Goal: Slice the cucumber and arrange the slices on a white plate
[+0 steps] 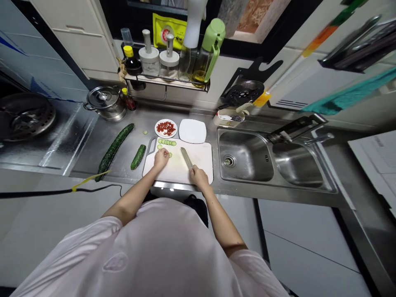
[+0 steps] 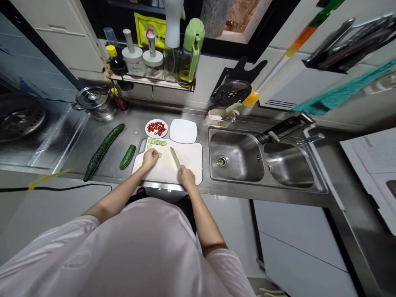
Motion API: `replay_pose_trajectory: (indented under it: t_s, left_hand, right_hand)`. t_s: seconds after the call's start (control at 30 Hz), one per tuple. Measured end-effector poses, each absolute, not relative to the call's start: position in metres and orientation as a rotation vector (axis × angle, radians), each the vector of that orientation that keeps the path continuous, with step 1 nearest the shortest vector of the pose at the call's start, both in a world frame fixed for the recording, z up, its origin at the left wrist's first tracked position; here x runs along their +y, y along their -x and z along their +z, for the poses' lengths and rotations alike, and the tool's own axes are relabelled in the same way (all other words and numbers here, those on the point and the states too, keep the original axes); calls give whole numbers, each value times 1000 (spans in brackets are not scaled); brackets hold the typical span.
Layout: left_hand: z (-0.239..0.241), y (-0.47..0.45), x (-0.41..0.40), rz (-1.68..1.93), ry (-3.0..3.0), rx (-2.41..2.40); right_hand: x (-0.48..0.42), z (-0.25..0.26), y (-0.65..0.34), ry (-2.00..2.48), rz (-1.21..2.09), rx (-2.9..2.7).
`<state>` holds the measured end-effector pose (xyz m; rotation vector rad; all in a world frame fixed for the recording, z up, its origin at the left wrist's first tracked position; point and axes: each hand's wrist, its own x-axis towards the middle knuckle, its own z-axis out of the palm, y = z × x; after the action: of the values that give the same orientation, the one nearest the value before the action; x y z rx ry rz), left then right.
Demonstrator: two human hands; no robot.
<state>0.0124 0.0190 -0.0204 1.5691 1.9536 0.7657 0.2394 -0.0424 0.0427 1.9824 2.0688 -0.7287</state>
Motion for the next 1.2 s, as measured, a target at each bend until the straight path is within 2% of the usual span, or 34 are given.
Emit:
replay_pose_trajectory:
  t_s: [0.23, 0.47, 1.2]
  left_hand:
    - [-20, -4, 20, 955, -1407, 1856]
    - [-17, 18, 34, 1112, -1260, 1966]
    - [-10, 28, 36, 791, -1497, 2241]
  right_hand:
    - [-41, 43, -236, -2014, -725, 2041]
    - [-38, 43, -234, -2033, -731, 2034]
    - [-37, 45, -232, -2016, -739, 2009]
